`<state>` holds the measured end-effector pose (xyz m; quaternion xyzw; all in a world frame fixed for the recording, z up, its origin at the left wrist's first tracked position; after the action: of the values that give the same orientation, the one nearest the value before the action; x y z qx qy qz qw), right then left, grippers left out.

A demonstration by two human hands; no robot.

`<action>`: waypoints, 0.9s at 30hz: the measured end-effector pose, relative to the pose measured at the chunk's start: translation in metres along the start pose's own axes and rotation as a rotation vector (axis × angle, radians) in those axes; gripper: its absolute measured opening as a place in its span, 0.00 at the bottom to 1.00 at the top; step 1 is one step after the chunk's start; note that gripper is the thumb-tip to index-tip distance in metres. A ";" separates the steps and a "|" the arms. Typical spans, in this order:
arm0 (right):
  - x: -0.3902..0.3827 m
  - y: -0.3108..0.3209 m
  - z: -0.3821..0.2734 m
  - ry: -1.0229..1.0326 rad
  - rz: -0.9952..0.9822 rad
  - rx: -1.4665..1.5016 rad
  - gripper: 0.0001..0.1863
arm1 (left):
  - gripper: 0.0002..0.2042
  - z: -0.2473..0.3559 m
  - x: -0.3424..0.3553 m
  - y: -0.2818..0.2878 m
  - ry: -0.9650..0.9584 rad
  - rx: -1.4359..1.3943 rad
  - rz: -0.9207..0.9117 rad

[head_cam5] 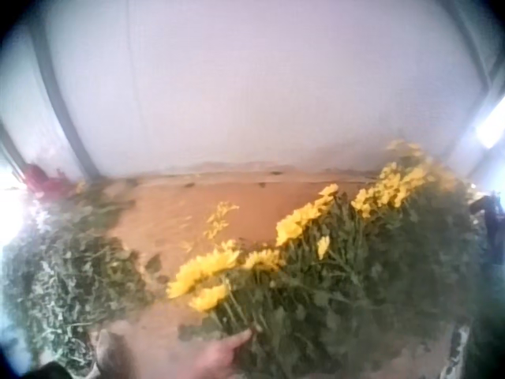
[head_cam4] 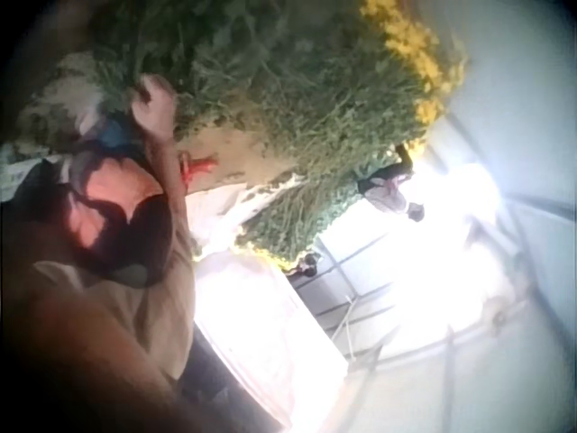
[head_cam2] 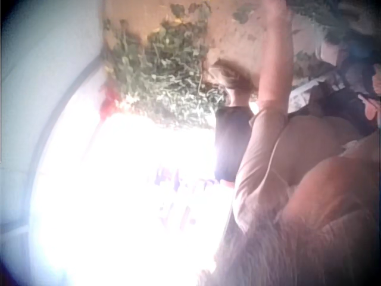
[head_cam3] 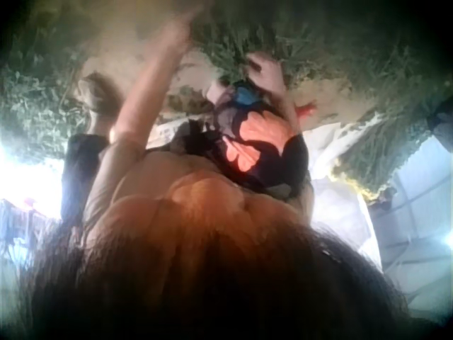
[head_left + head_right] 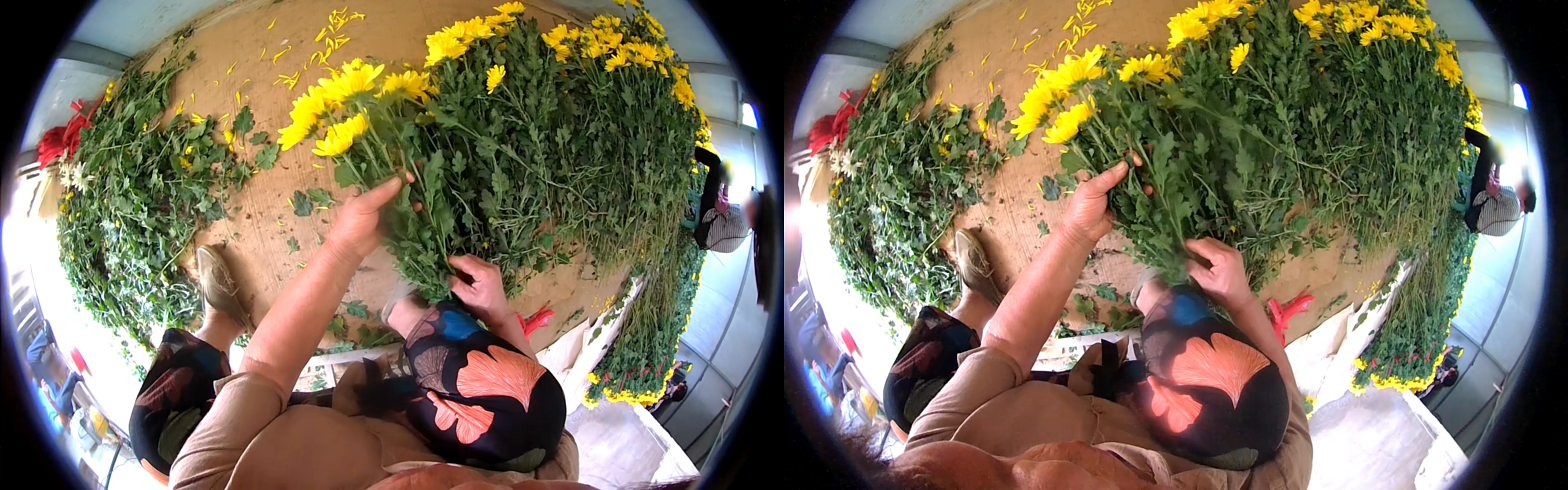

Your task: The person gathers yellow chrysanthemums from a large pile on the floor, strips leaves from the stems, and bundles them together using red rubber bands. The person works continuously, creating multiple tied bouquets.

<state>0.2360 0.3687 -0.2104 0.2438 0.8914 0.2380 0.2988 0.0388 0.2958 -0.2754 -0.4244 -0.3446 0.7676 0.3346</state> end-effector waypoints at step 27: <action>0.084 0.021 -0.038 -0.124 0.214 0.490 0.07 | 0.15 -0.011 -0.010 -0.021 -0.008 0.048 0.003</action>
<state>0.1585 0.4229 -0.2063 0.4158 0.8716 0.0300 0.2579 0.0573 0.3012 -0.2585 -0.4138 -0.3269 0.7777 0.3421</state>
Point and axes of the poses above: each hand's wrist, its own x-axis towards the middle knuckle, its own y-axis out of the back of the hand, z = x × y, the point moved 9 cm from there along x, towards the middle knuckle, and after that the axes turned 14 degrees about -y, right-handed, at the moved point
